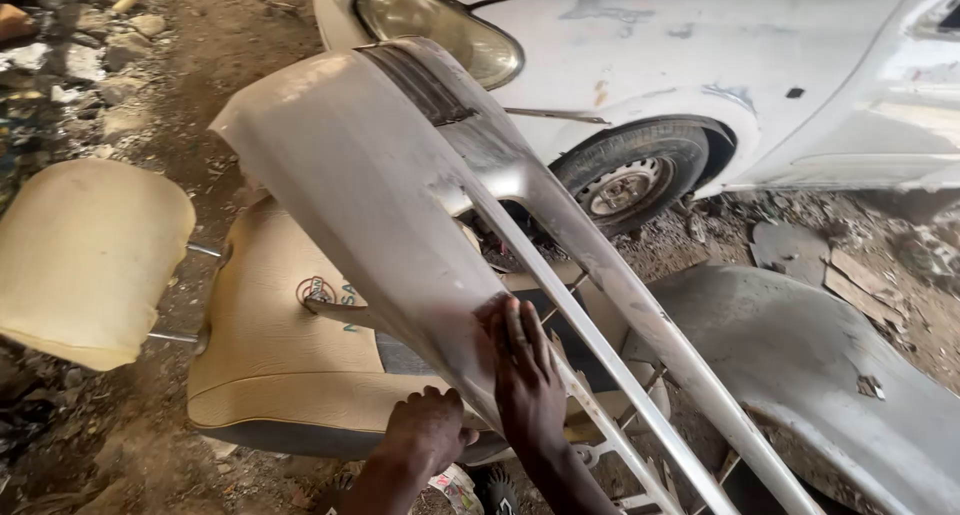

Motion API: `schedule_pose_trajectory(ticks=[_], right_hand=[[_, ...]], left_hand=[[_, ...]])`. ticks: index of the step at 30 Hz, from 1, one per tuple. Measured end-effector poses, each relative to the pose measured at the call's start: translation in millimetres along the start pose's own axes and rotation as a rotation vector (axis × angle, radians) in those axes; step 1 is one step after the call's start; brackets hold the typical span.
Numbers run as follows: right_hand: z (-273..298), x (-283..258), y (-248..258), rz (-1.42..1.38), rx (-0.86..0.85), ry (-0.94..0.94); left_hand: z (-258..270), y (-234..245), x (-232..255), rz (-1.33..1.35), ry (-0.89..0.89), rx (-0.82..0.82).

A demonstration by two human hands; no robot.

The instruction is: The person sands the surface of a white car bumper using a sanding block. The bumper is propped up on a beige car seat in an outdoor area. The person moves the sanding block back and forth across the bumper's surface.

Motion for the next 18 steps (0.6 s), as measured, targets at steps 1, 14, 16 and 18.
schedule_pose_trajectory(ticks=[1,14,16,18], right_hand=[[0,-2,-3,-0.004,0.000,0.003],[-65,-29,-34,-0.032,0.075,-0.053],[-59,-24,-28,-0.020,0.046,-0.023],[-42,-18,-22,-0.063,0.024,-0.001]], left_hand=[[2,1,3,0.002,0.004,0.002],[-7,-10,1,-0.032,-0.063,0.019],[-12,-15,-2,-0.022,-0.063,0.059],[-13,-19,-4,0.024,-0.035,0.089]])
Point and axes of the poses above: each hand's wrist, its own z-axis away from the middle knuckle, its own y-axis out of the back of the hand, x = y × z, the point moved 1 cm from there along -z, towards the middle knuckle, and after that the axes turned 14 degrees about x, right-handed, at the moved point
